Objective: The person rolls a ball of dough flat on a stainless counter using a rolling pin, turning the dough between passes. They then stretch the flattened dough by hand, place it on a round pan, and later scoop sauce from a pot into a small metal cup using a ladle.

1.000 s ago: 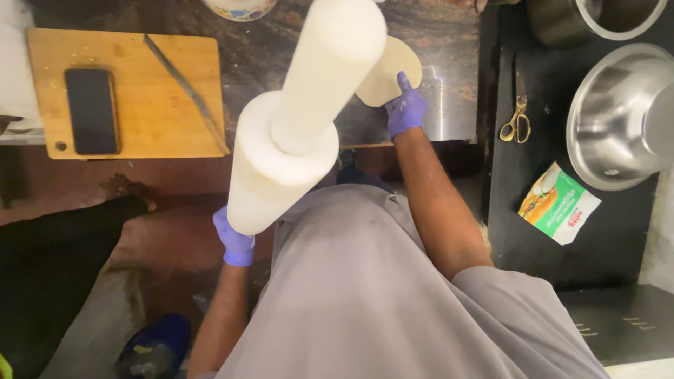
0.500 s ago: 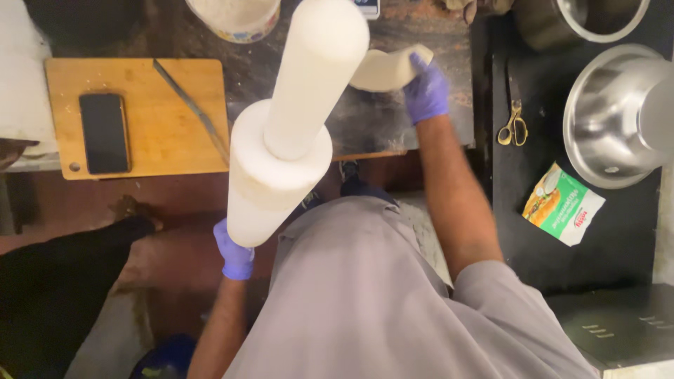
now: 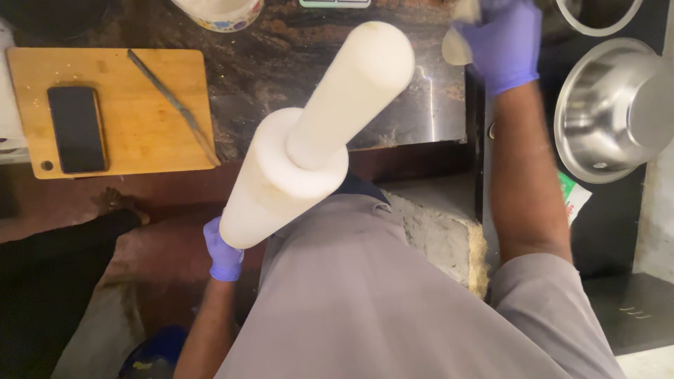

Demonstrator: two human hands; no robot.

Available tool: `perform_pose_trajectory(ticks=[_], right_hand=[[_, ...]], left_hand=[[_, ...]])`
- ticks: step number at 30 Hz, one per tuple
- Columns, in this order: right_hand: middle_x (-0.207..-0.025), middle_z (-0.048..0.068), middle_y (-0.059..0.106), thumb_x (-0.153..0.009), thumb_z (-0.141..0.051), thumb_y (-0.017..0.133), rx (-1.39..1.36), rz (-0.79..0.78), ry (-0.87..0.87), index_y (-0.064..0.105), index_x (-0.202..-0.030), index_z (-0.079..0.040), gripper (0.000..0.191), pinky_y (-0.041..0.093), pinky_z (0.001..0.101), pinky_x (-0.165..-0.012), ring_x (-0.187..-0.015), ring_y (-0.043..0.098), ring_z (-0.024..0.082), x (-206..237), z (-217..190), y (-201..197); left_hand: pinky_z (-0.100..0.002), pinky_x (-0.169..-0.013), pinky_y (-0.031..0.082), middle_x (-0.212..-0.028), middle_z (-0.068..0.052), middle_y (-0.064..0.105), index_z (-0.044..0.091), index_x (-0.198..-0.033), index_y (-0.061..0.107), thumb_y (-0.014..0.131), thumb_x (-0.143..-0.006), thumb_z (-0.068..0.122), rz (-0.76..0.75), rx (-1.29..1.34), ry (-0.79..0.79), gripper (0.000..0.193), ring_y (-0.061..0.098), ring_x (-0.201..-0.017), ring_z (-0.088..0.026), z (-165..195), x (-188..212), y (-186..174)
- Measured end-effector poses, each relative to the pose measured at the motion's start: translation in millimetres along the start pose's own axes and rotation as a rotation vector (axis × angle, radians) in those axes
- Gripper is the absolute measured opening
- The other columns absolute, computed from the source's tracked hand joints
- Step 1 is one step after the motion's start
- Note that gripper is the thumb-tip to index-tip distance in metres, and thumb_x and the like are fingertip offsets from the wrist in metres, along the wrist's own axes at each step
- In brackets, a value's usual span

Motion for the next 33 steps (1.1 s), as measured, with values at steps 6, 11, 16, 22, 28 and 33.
perform_pose_trajectory(ticks=[6,11,16,22,28,33], right_hand=[[-0.101,0.024,0.071,-0.098,-0.032,0.058,-0.074,-0.657,0.126,0.073,-0.108,-0.007,0.031,0.053,0.0513,-0.085,-0.095,0.068,0.042,118,-150,195],[-0.111,0.02,0.074,-0.096,-0.028,0.064,-0.228,-0.326,0.16,0.074,-0.109,-0.004,0.029,0.056,0.0467,-0.091,-0.103,0.069,0.04,126,-135,187],[-0.159,0.03,0.036,-0.093,-0.045,0.071,-0.043,-0.173,0.043,0.042,-0.153,0.004,0.082,0.02,0.0679,-0.115,-0.146,0.025,0.054,88,-74,175],[-0.163,0.021,0.036,-0.093,-0.051,0.063,0.114,-0.439,-0.038,0.04,-0.156,-0.008,0.079,0.01,0.071,-0.119,-0.154,0.019,0.047,107,-61,236],[-0.153,0.017,0.046,-0.106,-0.05,0.053,-1.373,0.205,0.694,0.031,-0.16,-0.001,0.076,0.043,0.0463,-0.118,-0.139,0.05,0.03,130,112,180],[-0.096,0.01,0.067,-0.107,-0.035,0.068,-0.972,0.108,0.801,0.071,-0.103,0.004,0.039,0.049,0.0334,-0.075,-0.084,0.061,0.017,155,203,137]], left_hand=[[-0.025,-0.069,0.051,-0.088,-0.006,0.071,-0.007,-0.092,0.068,0.052,-0.099,0.01,0.074,0.09,-0.041,0.025,0.064,-0.079,-0.011,-3,-3,-3],[-0.027,-0.076,0.057,-0.093,-0.006,0.072,-0.003,-0.095,0.065,0.051,-0.099,0.011,0.233,0.096,-0.053,0.019,0.068,-0.084,-0.012,-3,0,-19],[-0.025,-0.07,0.049,-0.088,-0.005,0.07,-0.006,-0.089,0.067,0.051,-0.106,0.012,0.141,0.051,-0.007,0.029,0.063,-0.08,-0.009,-1,-3,-4],[-0.029,-0.059,0.037,-0.072,-0.002,0.06,-0.007,-0.08,0.063,0.053,-0.116,0.023,0.178,-0.215,-0.08,0.047,0.05,-0.07,-0.006,30,-22,36],[-0.044,-0.06,0.043,-0.067,-0.019,0.057,0.0,-0.074,0.064,0.056,-0.115,0.029,0.024,-1.107,0.37,0.051,0.056,-0.061,-0.034,149,-73,120],[-0.049,-0.06,0.051,-0.067,-0.014,0.066,0.011,-0.066,0.07,0.052,-0.109,0.039,-0.264,-1.484,0.297,0.054,0.064,-0.062,-0.037,117,-136,211]])
Point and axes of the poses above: each hand's wrist, its own x-axis away from the middle knuckle, its own y-axis out of the palm, z = x × y, the point moved 10 cm from there along -x, towards the middle knuckle
